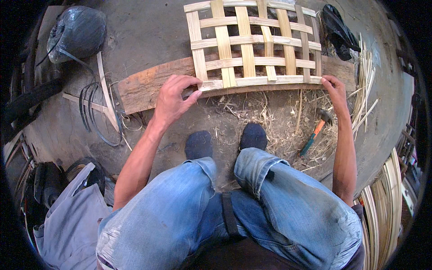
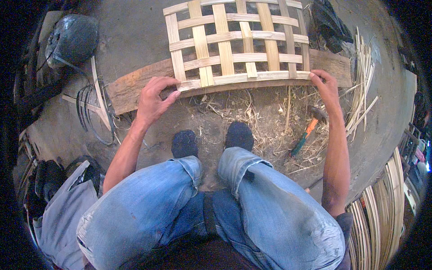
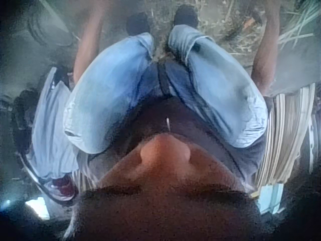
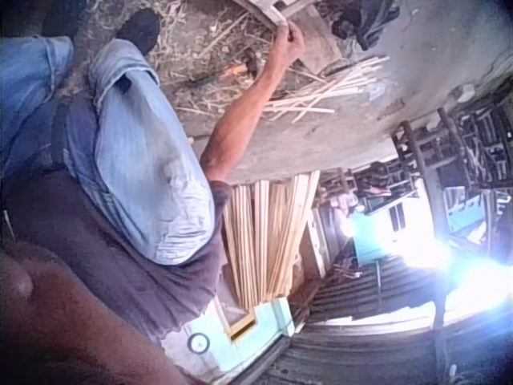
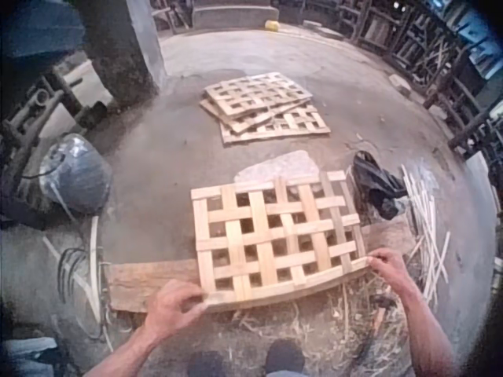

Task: The person weaves thin bamboo strips into a square lattice panel, using a hammer to tap the strips into place and secure the weave. They adjust the panel orientation and add a border strip along the edge.

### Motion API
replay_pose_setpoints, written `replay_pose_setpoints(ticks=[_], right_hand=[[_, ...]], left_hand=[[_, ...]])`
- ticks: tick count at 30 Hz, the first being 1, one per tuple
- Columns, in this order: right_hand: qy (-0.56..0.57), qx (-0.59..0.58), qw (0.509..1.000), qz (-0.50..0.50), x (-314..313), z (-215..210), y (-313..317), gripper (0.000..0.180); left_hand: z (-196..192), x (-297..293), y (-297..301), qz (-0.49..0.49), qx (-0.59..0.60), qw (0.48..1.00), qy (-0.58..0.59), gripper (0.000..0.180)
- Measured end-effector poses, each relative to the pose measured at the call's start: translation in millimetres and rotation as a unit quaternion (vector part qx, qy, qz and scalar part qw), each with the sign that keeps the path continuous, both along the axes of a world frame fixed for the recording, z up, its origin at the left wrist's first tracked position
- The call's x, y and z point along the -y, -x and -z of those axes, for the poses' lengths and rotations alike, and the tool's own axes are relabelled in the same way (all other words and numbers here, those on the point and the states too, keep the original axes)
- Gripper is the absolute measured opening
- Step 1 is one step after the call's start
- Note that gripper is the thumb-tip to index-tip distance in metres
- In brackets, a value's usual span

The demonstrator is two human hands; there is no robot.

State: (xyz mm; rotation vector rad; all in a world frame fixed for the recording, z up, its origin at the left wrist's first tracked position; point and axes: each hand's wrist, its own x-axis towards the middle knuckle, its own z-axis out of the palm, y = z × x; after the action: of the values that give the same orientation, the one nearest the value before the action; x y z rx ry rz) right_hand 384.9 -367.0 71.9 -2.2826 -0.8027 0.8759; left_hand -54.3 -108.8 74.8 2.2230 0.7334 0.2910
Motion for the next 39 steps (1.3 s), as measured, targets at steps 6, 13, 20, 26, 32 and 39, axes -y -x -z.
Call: replay_pose_setpoints(ticks=[6, 13, 20, 26, 32, 39], right_hand=[[-0.008, 0.047, 0.999, -0.018, -1, -2, 4, 0.032], [-0.017, 0.028, 0.999, -0.017, 2, 2, -4, 0.031], [-0.016, 0.046, 0.996, -0.071, -3, -12, 4, 0.03], [0.009, 0.068, 0.996, -0.06, -1, -9, 3, 0.03], [-0.008, -0.014, 1.0, -0.027, -2, -11, 2, 0.03], [-0.012, -0.053, 0.997, 0.046, -7, -6, 2, 0.029]], left_hand=[[1, -1, -1, 0.019, 0.002, 1.0, -0.02, 0.027], [8, 0, 3, 0.023, 0.006, 0.999, -0.041, 0.029], [-2, 7, -2, 0.014, 0.002, 0.999, -0.051, 0.035], [3, 9, -3, 0.01, 0.011, 0.997, -0.07, 0.034], [5, 11, -1, 0.005, 0.016, 0.996, -0.082, 0.031], [4, 10, -2, 0.003, 0.025, 0.998, -0.066, 0.031]])
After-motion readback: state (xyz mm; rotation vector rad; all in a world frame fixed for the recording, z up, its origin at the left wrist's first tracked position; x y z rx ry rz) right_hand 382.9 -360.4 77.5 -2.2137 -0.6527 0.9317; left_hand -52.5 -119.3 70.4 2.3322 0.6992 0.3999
